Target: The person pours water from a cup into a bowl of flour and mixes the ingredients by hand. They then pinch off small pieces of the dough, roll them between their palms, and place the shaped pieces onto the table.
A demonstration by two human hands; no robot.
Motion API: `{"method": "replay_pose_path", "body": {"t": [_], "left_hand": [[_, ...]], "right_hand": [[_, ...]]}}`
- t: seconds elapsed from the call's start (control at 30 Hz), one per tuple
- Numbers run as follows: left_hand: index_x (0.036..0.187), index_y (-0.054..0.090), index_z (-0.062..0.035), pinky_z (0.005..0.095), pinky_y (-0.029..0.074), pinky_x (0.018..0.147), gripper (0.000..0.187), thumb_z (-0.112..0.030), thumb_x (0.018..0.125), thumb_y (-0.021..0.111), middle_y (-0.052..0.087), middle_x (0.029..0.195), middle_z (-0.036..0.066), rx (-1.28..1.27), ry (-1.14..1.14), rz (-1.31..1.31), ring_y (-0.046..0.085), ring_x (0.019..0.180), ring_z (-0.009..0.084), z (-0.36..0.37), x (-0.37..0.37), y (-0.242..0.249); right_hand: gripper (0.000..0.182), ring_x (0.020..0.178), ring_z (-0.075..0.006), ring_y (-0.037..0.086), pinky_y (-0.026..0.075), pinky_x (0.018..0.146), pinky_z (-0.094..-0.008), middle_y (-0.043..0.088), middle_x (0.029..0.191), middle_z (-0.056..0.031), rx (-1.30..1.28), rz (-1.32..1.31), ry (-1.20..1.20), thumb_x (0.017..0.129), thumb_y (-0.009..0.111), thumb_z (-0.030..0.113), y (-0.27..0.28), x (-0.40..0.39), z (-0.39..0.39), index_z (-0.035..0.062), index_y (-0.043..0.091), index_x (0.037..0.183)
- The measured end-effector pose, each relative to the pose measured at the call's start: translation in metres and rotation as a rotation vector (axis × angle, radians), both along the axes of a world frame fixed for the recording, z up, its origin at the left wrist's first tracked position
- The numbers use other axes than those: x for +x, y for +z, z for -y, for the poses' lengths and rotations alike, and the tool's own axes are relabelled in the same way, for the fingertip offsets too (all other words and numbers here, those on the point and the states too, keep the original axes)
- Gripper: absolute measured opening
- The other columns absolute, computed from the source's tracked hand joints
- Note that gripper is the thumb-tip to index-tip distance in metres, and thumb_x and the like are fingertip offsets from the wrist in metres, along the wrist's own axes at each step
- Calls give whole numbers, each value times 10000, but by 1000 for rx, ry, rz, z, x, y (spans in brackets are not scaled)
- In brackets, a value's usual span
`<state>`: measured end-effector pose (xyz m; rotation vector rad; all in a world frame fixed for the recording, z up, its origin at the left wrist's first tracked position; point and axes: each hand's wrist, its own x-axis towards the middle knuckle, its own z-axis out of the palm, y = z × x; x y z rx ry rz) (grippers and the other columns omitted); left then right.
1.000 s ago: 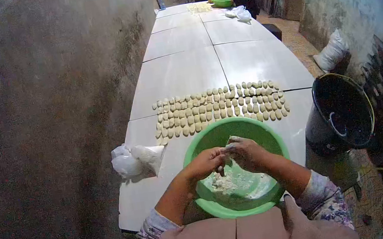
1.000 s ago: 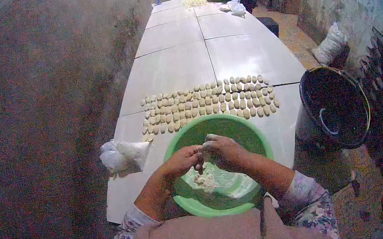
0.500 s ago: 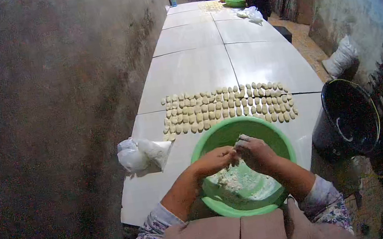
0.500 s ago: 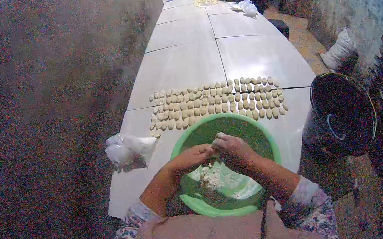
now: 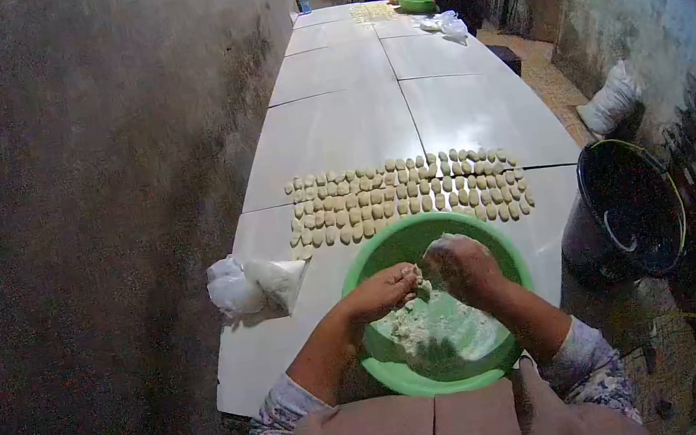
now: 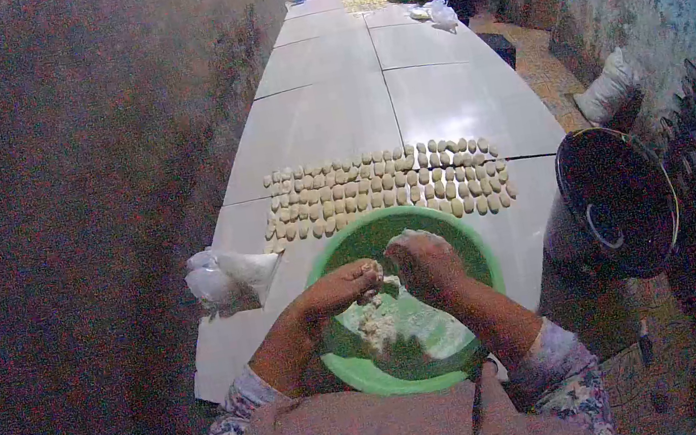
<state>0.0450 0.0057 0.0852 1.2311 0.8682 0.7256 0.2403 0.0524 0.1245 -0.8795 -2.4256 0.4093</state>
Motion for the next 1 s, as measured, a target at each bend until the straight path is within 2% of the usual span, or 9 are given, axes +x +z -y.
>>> {"method": "replay_pose_path", "body": {"t": [0.07,0.17,0.27,0.37,0.43,0.57,0.67,0.77,1.0], "left_hand": [[905,473,-110,204,323,558,229,-337,922,449,413,732,-61,-24,13,-15,358,640,46,3,2,7],[937,491,-105,198,323,574,237,-339,908,466,417,738,-63,-34,-9,-1,358,641,47,3,3,14],[1048,513,-72,212,342,583,331,-364,916,431,450,760,-50,-23,-48,18,386,655,58,3,3,20],[1016,507,-85,229,364,617,398,-461,913,425,483,787,-39,-14,-105,-68,420,679,71,1,-6,15],[1004,509,-89,226,373,620,392,-462,907,440,475,775,-38,-87,-93,109,426,683,75,2,-5,10],[1023,517,-84,225,378,606,363,-423,919,440,486,784,-39,-27,-134,85,426,669,68,-2,-2,5],[1075,515,-79,224,376,602,361,-398,931,425,485,791,-44,-56,-25,13,419,667,60,-2,-2,3],[1003,493,-86,227,361,582,379,-447,922,411,429,745,-43,-10,-3,29,378,639,67,-1,-1,2],[893,499,-78,239,366,570,430,-488,919,376,412,695,-29,77,-25,-104,379,622,84,1,4,1]], "right_hand": [[274,918,-358,533,433,796,-440,549,908,-133,-66,28,99,704,634,126,9,1,5,83,563,965],[335,930,-354,528,438,803,-429,534,948,-140,-139,-66,201,670,660,126,7,-5,9,77,555,984],[252,888,-364,544,457,775,-437,540,929,-159,-155,-44,185,702,616,76,-5,-6,3,56,555,946],[168,851,-373,560,471,756,-440,543,898,-171,-101,-30,151,732,562,26,-2,-3,5,47,569,898],[130,858,-364,563,471,760,-432,543,899,-170,-107,-2,98,758,559,51,5,-2,10,52,578,887],[157,851,-363,564,472,755,-424,538,910,-173,-112,-29,141,773,576,73,-2,-3,8,44,574,927],[224,871,-356,552,470,749,-408,515,954,-164,-235,-68,228,779,569,63,4,-5,7,30,556,1000],[218,865,-351,546,468,744,-407,504,944,-159,-221,-129,276,768,550,40,9,-3,8,32,558,986],[137,825,-346,546,468,704,-428,501,863,-159,-80,51,166,753,537,54,-3,-4,9,36,545,888]]}}
